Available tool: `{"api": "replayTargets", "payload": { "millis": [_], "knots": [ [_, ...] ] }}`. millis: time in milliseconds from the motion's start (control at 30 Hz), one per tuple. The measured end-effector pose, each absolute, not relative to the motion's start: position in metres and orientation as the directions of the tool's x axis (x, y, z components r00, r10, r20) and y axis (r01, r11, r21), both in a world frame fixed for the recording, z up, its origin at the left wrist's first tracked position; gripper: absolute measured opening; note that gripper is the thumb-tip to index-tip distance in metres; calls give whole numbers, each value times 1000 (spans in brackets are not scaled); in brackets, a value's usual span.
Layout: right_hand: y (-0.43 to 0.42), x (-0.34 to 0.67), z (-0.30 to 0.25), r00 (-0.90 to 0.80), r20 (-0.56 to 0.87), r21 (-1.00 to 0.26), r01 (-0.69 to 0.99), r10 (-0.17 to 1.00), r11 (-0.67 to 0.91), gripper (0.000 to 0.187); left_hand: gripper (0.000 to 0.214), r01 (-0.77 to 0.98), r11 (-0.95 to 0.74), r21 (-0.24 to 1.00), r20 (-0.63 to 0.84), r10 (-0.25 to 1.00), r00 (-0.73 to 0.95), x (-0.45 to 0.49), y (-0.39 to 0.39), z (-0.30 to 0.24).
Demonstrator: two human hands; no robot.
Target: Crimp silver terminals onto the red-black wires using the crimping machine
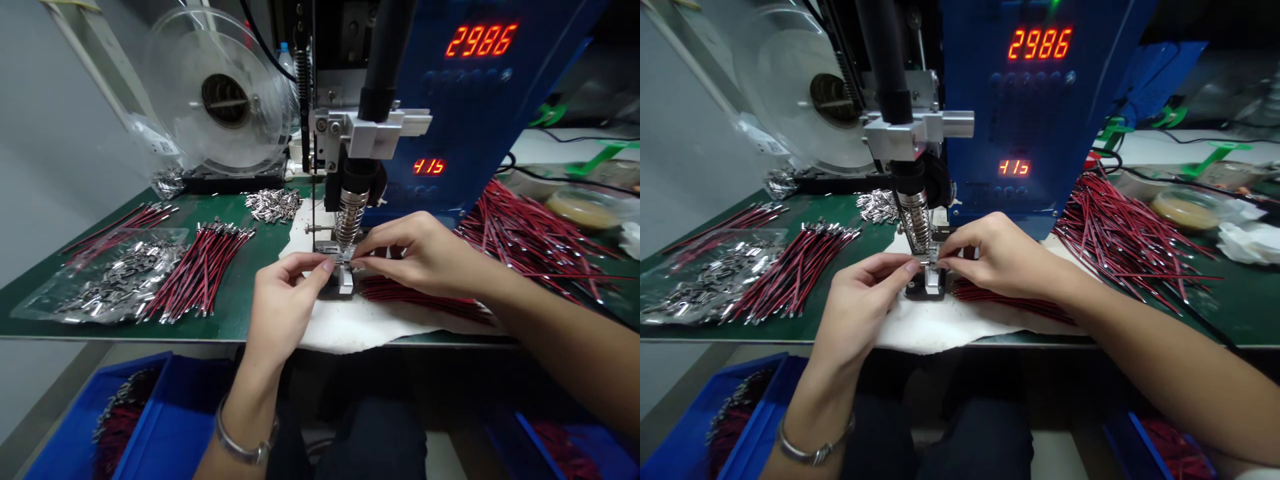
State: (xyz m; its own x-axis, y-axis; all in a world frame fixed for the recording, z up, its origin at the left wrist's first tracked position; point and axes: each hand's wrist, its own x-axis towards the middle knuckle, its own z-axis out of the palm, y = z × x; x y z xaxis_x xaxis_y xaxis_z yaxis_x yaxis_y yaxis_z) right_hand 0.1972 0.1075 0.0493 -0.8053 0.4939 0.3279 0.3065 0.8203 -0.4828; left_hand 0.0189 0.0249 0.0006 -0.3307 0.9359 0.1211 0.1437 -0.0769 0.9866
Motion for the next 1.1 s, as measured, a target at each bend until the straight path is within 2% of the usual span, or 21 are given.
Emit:
{"api": "replayTargets", "payload": {
  "millis": [600,1100],
  "knots": [
    [107,197,50,-810,311,-513,297,497,805,16,19,123,-90,988,126,938,-324,21,24,2],
    [108,198,50,-799,295,-501,337,524,797,17,28,-58,-116,992,91,940,-330,20,26,0]
  ]
}}
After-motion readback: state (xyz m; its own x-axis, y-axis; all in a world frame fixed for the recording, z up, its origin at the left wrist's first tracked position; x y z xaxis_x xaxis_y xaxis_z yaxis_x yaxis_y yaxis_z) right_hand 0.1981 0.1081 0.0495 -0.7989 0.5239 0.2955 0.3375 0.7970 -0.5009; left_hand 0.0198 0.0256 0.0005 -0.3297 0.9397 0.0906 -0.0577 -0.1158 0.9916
